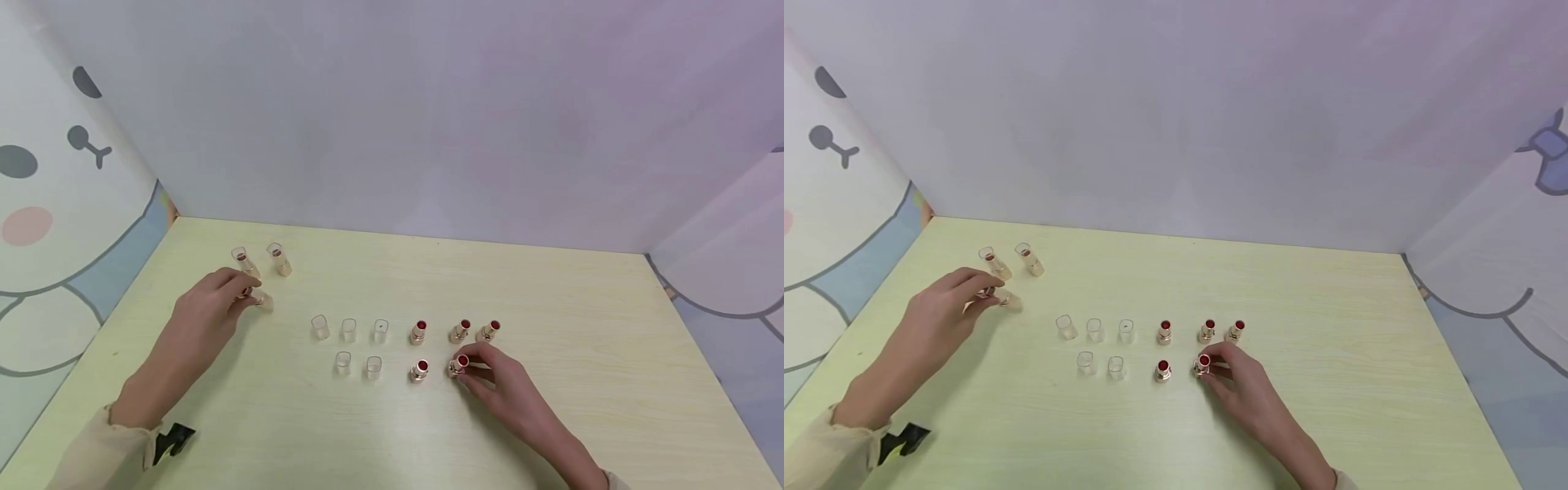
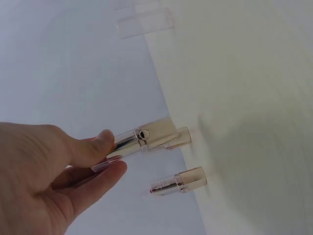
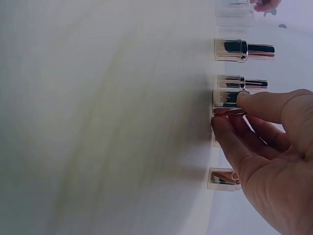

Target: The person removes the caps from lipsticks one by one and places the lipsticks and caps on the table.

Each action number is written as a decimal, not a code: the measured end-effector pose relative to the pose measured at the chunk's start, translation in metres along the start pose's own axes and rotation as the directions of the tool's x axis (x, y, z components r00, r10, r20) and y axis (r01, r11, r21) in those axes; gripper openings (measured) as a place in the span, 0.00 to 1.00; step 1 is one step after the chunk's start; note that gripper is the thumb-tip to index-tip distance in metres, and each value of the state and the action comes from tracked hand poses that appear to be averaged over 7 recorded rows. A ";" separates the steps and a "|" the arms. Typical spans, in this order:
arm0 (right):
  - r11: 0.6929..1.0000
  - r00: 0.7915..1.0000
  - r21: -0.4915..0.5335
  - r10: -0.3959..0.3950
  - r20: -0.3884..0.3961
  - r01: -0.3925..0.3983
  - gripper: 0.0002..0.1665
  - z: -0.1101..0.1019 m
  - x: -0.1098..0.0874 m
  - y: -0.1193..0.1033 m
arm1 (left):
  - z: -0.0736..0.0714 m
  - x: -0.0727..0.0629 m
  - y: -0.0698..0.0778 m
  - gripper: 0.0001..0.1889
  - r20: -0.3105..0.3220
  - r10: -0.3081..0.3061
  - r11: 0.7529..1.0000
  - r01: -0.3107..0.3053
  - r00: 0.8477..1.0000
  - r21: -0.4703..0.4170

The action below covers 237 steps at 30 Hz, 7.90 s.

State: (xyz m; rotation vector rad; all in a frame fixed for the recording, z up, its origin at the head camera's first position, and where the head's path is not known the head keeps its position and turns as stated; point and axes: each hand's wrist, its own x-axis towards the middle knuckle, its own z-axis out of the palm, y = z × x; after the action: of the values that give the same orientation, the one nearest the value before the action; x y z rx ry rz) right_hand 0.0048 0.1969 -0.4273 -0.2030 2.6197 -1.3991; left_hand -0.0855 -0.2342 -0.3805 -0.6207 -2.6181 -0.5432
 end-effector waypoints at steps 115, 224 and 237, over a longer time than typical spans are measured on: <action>0.861 0.865 0.100 -0.501 -0.011 0.500 0.21 0.016 0.025 -0.080 | 0.025 0.006 0.134 0.10 -0.294 0.268 0.698 -0.395 0.918 -0.597; 0.935 0.937 0.071 -0.342 -0.070 0.347 0.29 -0.008 0.002 -0.063 | 0.035 -0.041 0.063 0.17 0.116 0.249 0.966 -0.238 0.962 -0.097; 0.951 0.947 0.038 -0.301 -0.110 0.307 0.30 -0.016 -0.006 -0.058 | 0.033 -0.038 0.071 0.17 0.212 0.199 0.979 -0.185 0.957 -0.087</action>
State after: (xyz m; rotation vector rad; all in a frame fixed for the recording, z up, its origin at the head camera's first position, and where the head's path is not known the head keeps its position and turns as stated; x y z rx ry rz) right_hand 0.0095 0.1786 -0.3697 -0.5642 2.7174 -1.6135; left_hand -0.0288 -0.1738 -0.4058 -0.9970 -2.7099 -0.5280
